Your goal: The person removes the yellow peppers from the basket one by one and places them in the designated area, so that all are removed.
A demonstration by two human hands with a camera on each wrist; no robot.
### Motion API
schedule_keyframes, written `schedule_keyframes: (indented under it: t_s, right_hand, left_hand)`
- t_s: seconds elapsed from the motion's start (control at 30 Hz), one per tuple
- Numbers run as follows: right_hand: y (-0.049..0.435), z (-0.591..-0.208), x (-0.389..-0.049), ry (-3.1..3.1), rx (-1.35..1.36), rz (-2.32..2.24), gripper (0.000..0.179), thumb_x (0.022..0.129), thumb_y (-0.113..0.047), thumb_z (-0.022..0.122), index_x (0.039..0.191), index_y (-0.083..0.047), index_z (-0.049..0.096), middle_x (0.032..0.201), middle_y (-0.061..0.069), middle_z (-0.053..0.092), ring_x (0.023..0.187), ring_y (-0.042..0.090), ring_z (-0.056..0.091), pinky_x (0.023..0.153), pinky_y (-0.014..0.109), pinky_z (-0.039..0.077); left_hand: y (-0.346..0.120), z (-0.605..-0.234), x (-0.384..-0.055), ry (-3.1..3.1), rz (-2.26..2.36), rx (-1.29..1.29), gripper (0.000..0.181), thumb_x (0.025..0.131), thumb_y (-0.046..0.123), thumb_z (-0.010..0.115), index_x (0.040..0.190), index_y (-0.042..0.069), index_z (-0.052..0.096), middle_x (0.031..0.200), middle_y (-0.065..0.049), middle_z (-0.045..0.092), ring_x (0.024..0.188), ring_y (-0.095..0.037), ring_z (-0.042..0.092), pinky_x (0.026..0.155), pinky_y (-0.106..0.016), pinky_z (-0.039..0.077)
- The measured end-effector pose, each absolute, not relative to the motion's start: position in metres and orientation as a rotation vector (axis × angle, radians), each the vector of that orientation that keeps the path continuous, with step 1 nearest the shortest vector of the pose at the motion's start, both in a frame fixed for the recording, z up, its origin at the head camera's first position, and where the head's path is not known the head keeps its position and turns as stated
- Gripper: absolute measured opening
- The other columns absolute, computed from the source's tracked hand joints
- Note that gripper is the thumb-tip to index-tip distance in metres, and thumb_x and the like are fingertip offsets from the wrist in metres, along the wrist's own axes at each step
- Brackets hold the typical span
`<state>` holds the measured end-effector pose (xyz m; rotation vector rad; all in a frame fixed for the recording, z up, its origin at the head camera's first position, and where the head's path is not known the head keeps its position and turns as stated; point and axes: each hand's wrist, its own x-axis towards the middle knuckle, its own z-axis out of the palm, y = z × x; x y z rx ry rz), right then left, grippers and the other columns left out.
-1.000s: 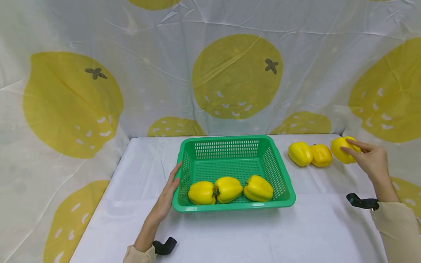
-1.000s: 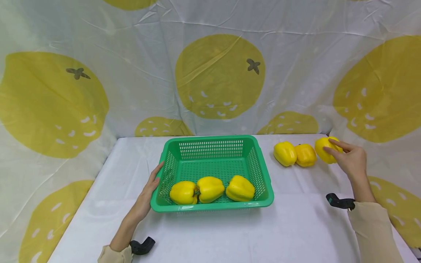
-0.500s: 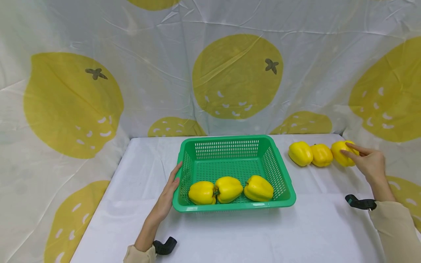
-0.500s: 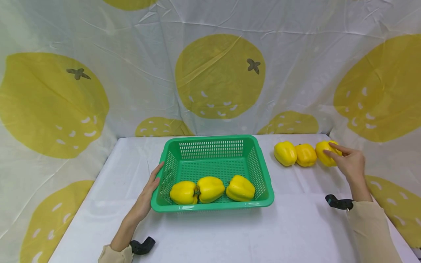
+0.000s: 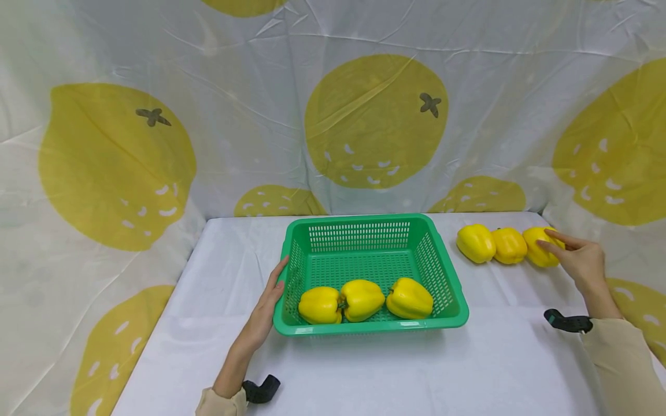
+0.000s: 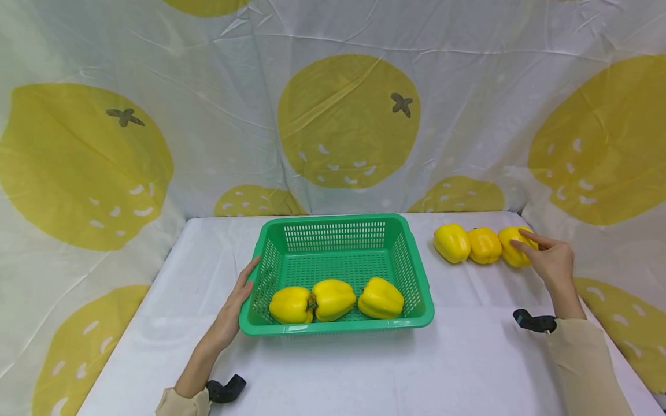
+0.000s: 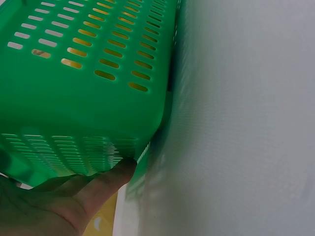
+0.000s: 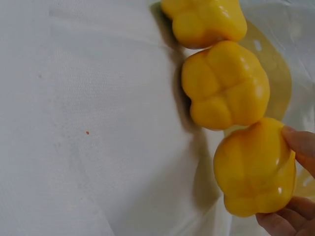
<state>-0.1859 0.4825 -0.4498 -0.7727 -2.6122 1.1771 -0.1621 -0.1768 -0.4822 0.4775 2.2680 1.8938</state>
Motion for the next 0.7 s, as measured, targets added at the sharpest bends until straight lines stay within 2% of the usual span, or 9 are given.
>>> schedule_keyframes:
  t_s: [0.17,0.27,0.33,0.4,0.5,0.6,0.7]
  right_hand:
    - [0.485,-0.454,-0.188,-2.62,-0.785,1.197,0.074,0.092,-0.06,0.069,0.146,-0.012,0.054,0.159,0.025,0.039,0.14,0.04,0.039,0.087,0.025,0.037]
    - [0.487,-0.457,-0.188,-2.622,-0.799,1.252,0.076,0.092,-0.061,0.068,0.149,-0.012,0.051,0.161,0.024,0.034,0.151,0.041,0.032,0.109,0.039,0.04]
    - [0.488,-0.458,-0.189,-2.62,-0.819,1.292,0.077,0.093,-0.062,0.066,0.15,-0.014,0.049,0.164,0.022,0.031,0.155,0.042,0.026,0.12,0.052,0.033]
    - [0.489,-0.459,-0.189,-2.613,-0.825,1.324,0.078,0.093,-0.063,0.065,0.151,-0.015,0.049,0.165,0.021,0.03,0.156,0.041,0.023,0.124,0.055,0.028]
    - [0.49,-0.462,-0.188,-2.623,-0.809,1.32,0.077,0.092,-0.064,0.065,0.152,-0.018,0.05,0.165,0.018,0.032,0.156,0.038,0.025,0.114,0.039,0.037]
    - [0.492,-0.465,-0.187,-2.636,-0.772,1.303,0.075,0.092,-0.064,0.067,0.151,-0.021,0.051,0.164,0.014,0.035,0.152,0.036,0.029,0.092,0.018,0.035]
    - [0.495,-0.467,-0.187,-2.643,-0.745,1.297,0.073,0.092,-0.063,0.067,0.151,-0.025,0.052,0.164,0.015,0.035,0.149,0.035,0.03,0.084,0.013,0.033]
  left_hand:
    - [-0.177,-0.483,-0.162,2.271,1.895,0.486,0.052,0.115,0.036,0.02,0.166,0.036,0.012,0.176,-0.001,0.005,0.162,-0.032,0.002,0.125,-0.07,0.002]
    - [-0.177,-0.483,-0.162,2.268,1.898,0.489,0.052,0.115,0.036,0.02,0.166,0.035,0.012,0.176,-0.001,0.005,0.162,-0.032,0.003,0.125,-0.07,0.002]
    - [-0.177,-0.484,-0.163,2.267,1.899,0.489,0.052,0.115,0.036,0.02,0.166,0.035,0.012,0.176,-0.001,0.005,0.162,-0.032,0.003,0.125,-0.07,0.002]
    - [-0.177,-0.484,-0.162,2.269,1.899,0.49,0.052,0.115,0.036,0.02,0.166,0.036,0.013,0.176,-0.001,0.005,0.162,-0.032,0.003,0.125,-0.07,0.002]
    - [-0.177,-0.484,-0.163,2.273,1.896,0.489,0.052,0.115,0.037,0.02,0.166,0.036,0.013,0.176,0.0,0.005,0.162,-0.032,0.003,0.125,-0.07,0.003]
    - [-0.177,-0.484,-0.163,2.275,1.894,0.489,0.051,0.115,0.037,0.02,0.166,0.036,0.013,0.176,0.0,0.005,0.162,-0.032,0.003,0.125,-0.07,0.003]
    - [-0.177,-0.484,-0.163,2.273,1.895,0.494,0.052,0.115,0.036,0.02,0.166,0.036,0.013,0.176,0.0,0.005,0.162,-0.032,0.003,0.125,-0.07,0.003]
